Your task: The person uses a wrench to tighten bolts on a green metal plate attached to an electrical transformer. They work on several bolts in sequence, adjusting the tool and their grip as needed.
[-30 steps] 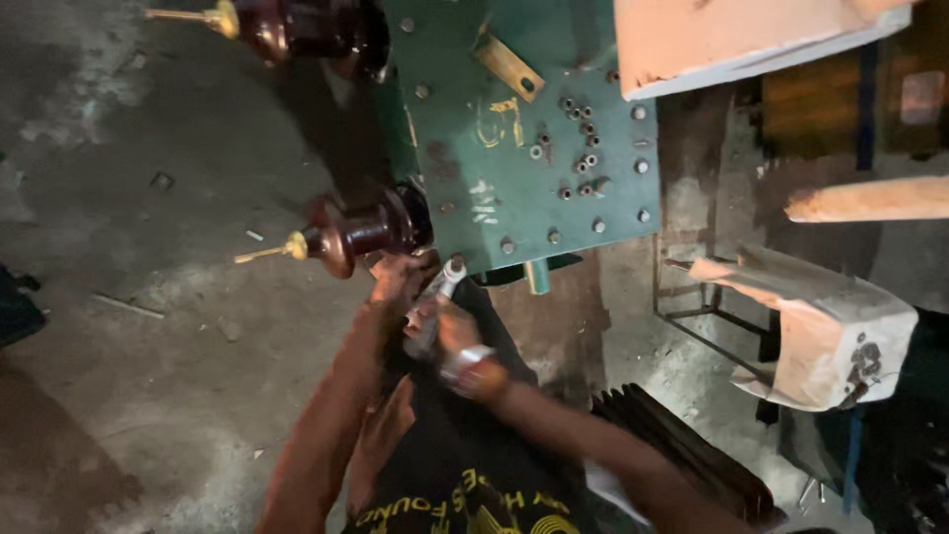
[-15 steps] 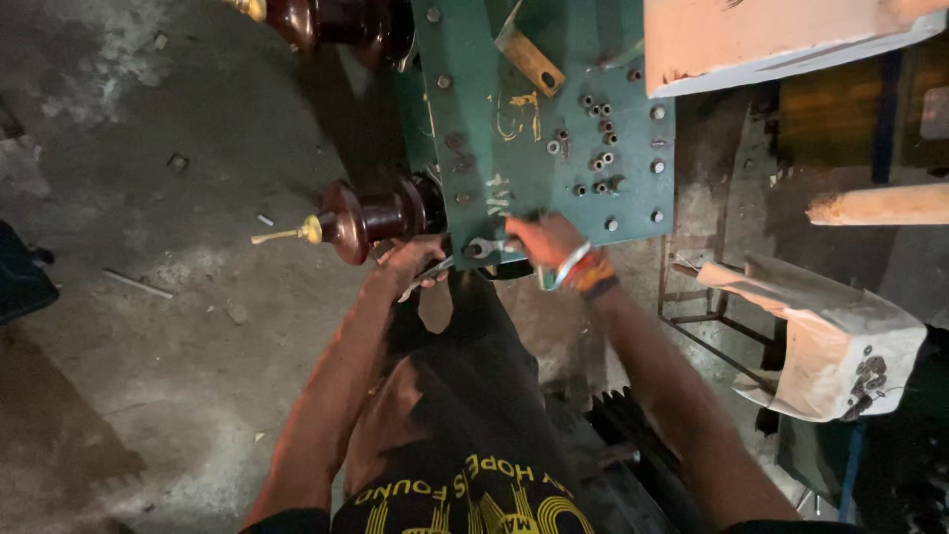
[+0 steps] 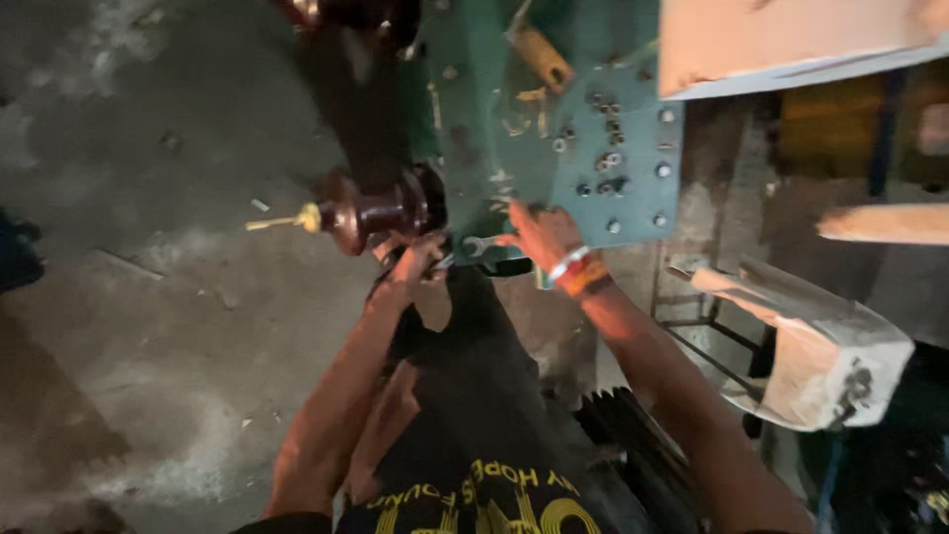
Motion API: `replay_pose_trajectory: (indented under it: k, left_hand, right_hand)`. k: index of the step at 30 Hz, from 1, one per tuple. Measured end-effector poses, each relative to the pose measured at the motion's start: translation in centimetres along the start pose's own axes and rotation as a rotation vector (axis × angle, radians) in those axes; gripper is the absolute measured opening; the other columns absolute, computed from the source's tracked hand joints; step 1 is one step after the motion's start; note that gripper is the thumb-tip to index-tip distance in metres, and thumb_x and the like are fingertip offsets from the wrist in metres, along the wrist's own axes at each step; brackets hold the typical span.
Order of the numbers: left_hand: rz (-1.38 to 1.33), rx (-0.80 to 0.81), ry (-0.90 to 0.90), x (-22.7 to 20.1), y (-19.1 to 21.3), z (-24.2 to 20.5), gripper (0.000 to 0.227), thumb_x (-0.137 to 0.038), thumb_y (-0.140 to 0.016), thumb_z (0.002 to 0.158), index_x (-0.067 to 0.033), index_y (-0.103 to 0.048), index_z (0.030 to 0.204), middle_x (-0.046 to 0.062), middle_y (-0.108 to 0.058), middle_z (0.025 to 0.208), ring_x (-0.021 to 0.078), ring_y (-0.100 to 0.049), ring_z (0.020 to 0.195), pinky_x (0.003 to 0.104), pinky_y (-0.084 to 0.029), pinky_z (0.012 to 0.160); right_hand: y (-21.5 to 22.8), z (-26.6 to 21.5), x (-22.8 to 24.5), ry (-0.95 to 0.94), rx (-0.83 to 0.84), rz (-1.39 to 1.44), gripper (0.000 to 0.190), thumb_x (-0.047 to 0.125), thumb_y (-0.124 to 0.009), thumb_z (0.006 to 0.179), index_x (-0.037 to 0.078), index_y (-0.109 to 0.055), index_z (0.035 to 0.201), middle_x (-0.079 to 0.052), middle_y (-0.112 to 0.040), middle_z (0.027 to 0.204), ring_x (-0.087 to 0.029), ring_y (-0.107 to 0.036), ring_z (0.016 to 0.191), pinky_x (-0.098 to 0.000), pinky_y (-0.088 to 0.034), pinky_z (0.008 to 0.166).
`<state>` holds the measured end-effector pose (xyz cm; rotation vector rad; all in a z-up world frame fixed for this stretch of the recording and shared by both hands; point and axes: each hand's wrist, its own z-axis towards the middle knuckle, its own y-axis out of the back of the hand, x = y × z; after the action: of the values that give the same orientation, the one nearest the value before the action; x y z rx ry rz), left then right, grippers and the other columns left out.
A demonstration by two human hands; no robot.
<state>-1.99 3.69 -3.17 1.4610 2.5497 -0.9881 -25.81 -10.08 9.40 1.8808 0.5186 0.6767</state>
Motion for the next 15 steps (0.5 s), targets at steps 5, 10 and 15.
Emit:
replay_pose_trajectory:
  k: [5,10,15]
  left_hand:
    - [-0.133,0.096,-0.003,1.4,0.1,0.5,0.052,-0.033,-0.050,0.086,-0.0140,-0.064,0.132,0.009,-0.063,0.098,0.0203,-0.055,0.063,0.030,-0.041,0.051]
    - [-0.273,0.025,0.014,3.8,2.5,3.1,0.054,-0.033,-0.049,0.085,-0.0056,-0.061,0.130,0.011,-0.067,0.116,0.0247,-0.064,0.088,0.038,-0.052,0.074]
    - [-0.444,0.265,0.036,5.2,4.4,4.8,0.054,-0.032,-0.050,0.085,-0.0019,-0.060,0.129,0.013,-0.066,0.121,0.0285,-0.068,0.108,0.044,-0.057,0.093]
  right_hand:
    - [-4.3,-5.4,4.2,-0.434,0.041,-0.056,0.059,0.069,-0.058,0.096,0.015,-0.055,0.119,-0.013,-0.069,0.070,-0.035,-0.066,0.061,-0.0475,-0.052,0.056]
    - [-16.7,-4.4,19.2,-0.741,-0.377,0.777,0.054,0.064,-0.056,0.099,0.012,-0.057,0.114,-0.013,-0.066,0.068,-0.033,-0.065,0.058,-0.0453,-0.051,0.054]
    - [-20.2,-3.1,25.2,-0.858,-0.300,1.857,0.051,0.059,-0.053,0.101,0.009,-0.059,0.108,-0.014,-0.064,0.067,-0.030,-0.063,0.056,-0.0431,-0.050,0.052]
